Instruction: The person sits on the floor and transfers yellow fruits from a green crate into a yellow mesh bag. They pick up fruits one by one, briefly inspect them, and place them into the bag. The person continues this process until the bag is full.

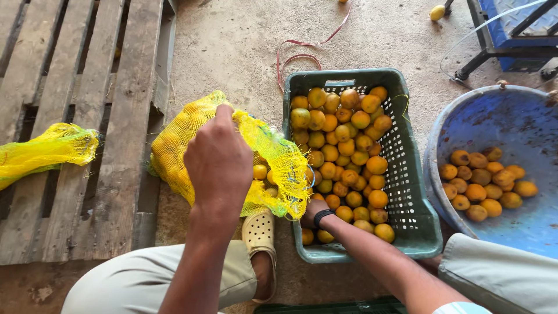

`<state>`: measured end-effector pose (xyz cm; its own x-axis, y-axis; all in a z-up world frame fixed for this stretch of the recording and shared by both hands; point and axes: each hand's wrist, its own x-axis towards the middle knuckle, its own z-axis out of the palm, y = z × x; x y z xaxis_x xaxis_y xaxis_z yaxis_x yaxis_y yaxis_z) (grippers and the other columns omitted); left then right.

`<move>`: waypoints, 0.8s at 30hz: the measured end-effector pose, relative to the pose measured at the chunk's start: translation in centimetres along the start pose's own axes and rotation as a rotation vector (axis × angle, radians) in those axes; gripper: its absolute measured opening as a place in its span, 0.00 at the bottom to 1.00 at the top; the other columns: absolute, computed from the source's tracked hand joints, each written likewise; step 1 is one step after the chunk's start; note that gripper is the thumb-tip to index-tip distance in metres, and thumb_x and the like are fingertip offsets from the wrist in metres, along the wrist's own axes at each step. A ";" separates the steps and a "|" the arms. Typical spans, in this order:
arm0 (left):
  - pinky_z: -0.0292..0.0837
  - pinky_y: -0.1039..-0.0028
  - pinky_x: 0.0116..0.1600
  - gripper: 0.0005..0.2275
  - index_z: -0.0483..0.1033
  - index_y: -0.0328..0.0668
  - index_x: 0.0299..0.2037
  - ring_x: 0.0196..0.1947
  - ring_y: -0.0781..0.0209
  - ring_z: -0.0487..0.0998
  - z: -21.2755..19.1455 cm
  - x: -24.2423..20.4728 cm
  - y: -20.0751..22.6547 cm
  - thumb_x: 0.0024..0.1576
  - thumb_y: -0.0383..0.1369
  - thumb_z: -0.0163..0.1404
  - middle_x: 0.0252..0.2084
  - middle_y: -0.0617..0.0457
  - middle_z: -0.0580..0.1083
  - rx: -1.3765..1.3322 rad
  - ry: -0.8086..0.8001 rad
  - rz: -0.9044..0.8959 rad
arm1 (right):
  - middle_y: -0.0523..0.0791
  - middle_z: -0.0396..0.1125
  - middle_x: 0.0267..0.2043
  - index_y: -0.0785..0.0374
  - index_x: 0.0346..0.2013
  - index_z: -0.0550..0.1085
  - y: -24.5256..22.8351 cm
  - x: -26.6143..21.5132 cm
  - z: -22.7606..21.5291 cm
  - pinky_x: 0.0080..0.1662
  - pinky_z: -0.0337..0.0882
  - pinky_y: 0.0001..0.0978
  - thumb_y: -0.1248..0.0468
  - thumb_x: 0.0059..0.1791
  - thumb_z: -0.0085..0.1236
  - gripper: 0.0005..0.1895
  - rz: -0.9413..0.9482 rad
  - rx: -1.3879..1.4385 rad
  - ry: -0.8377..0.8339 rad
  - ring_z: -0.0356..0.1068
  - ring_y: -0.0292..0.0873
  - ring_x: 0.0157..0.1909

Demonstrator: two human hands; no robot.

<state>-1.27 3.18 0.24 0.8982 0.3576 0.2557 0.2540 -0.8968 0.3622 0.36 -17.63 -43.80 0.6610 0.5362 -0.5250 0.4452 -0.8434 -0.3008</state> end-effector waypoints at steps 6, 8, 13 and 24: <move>0.75 0.48 0.38 0.06 0.76 0.39 0.44 0.36 0.35 0.82 -0.4 0.1 -0.5 0.61 0.29 0.49 0.34 0.37 0.79 0.026 -0.007 -0.027 | 0.51 0.76 0.40 0.53 0.39 0.81 0.8 -1.3 -6.7 0.44 0.76 0.48 0.42 0.35 0.67 0.25 -0.034 0.029 -0.011 0.76 0.55 0.42; 0.75 0.48 0.39 0.06 0.75 0.38 0.44 0.36 0.36 0.82 -0.4 0.1 -0.3 0.61 0.29 0.49 0.34 0.37 0.79 0.012 -0.012 -0.016 | 0.51 0.77 0.38 0.54 0.38 0.83 1.1 -3.2 -10.2 0.45 0.76 0.46 0.38 0.36 0.68 0.28 0.024 0.063 -0.026 0.77 0.53 0.41; 0.75 0.48 0.39 0.06 0.76 0.39 0.44 0.36 0.35 0.81 0.0 0.3 0.2 0.60 0.29 0.49 0.34 0.36 0.79 -0.002 -0.025 -0.011 | 0.48 0.78 0.41 0.60 0.49 0.78 0.8 -11.6 -17.4 0.45 0.78 0.37 0.52 0.36 0.74 0.30 -0.056 0.581 0.362 0.78 0.46 0.41; 0.76 0.48 0.42 0.06 0.76 0.38 0.43 0.37 0.37 0.82 0.4 -0.4 0.6 0.61 0.28 0.47 0.35 0.36 0.79 -0.008 -0.048 0.018 | 0.49 0.76 0.39 0.67 0.45 0.80 1.2 -16.2 -21.8 0.43 0.77 0.36 0.53 0.42 0.73 0.25 -0.004 0.414 1.039 0.77 0.44 0.38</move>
<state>-1.33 2.34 -0.03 0.9189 0.3284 0.2185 0.2350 -0.9007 0.3653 3.32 -26.58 -18.28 0.9298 0.1447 0.3385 0.3412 -0.6843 -0.6444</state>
